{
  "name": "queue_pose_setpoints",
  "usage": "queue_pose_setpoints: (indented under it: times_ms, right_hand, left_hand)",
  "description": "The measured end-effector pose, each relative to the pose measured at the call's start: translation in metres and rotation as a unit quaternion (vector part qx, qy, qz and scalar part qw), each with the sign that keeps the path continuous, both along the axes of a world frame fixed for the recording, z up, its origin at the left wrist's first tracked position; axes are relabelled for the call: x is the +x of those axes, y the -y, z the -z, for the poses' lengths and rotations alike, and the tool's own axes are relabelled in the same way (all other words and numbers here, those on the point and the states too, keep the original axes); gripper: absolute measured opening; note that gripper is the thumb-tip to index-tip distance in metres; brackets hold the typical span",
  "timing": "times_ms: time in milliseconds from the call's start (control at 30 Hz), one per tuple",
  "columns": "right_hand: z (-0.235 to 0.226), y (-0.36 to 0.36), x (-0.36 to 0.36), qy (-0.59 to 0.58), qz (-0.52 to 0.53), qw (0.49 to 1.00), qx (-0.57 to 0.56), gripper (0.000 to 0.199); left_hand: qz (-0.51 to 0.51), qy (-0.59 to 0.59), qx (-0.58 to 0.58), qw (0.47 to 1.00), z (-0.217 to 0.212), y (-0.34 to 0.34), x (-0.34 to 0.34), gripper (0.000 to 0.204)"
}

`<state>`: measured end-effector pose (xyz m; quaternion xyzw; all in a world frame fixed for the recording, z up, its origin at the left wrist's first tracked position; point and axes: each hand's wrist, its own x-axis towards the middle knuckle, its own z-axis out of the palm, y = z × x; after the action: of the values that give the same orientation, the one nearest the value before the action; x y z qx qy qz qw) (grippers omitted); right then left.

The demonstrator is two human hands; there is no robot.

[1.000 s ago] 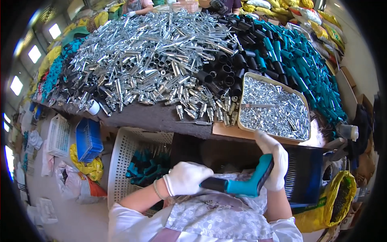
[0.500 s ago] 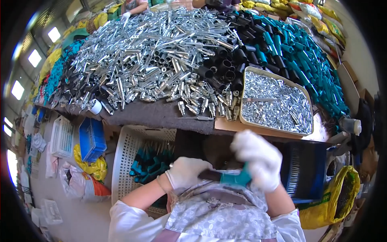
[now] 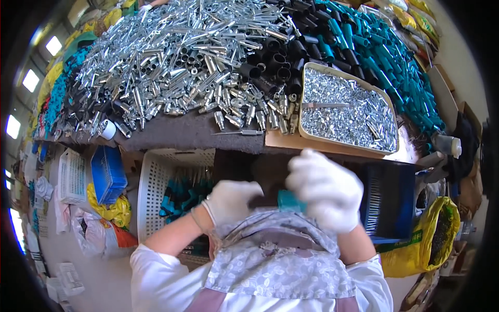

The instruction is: Assembling screwdriver handles and shafts at a factory workbench.

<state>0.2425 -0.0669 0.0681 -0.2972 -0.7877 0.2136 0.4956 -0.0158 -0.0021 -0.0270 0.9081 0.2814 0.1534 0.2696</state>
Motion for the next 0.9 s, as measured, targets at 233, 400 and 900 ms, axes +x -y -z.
queue_pose_setpoints:
  times_ms: [233, 400, 900]
  right_hand:
    - [0.008, 0.004, -0.020, 0.001, 0.000, 0.996, 0.086, 0.017]
    - [0.080, -0.017, 0.035, 0.378, 0.172, 0.897, -0.149, 0.027]
    - [0.097, 0.008, -0.022, -0.095, 0.046, 0.864, -0.492, 0.043]
  left_hand:
    - [-0.028, -0.013, -0.046, 0.998, 0.016, 0.006, 0.002, 0.029]
    - [0.029, -0.117, 0.192, 0.974, -0.020, 0.014, 0.000, 0.016]
    - [-0.298, -0.083, 0.111, 0.945, -0.023, -0.136, -0.012, 0.043]
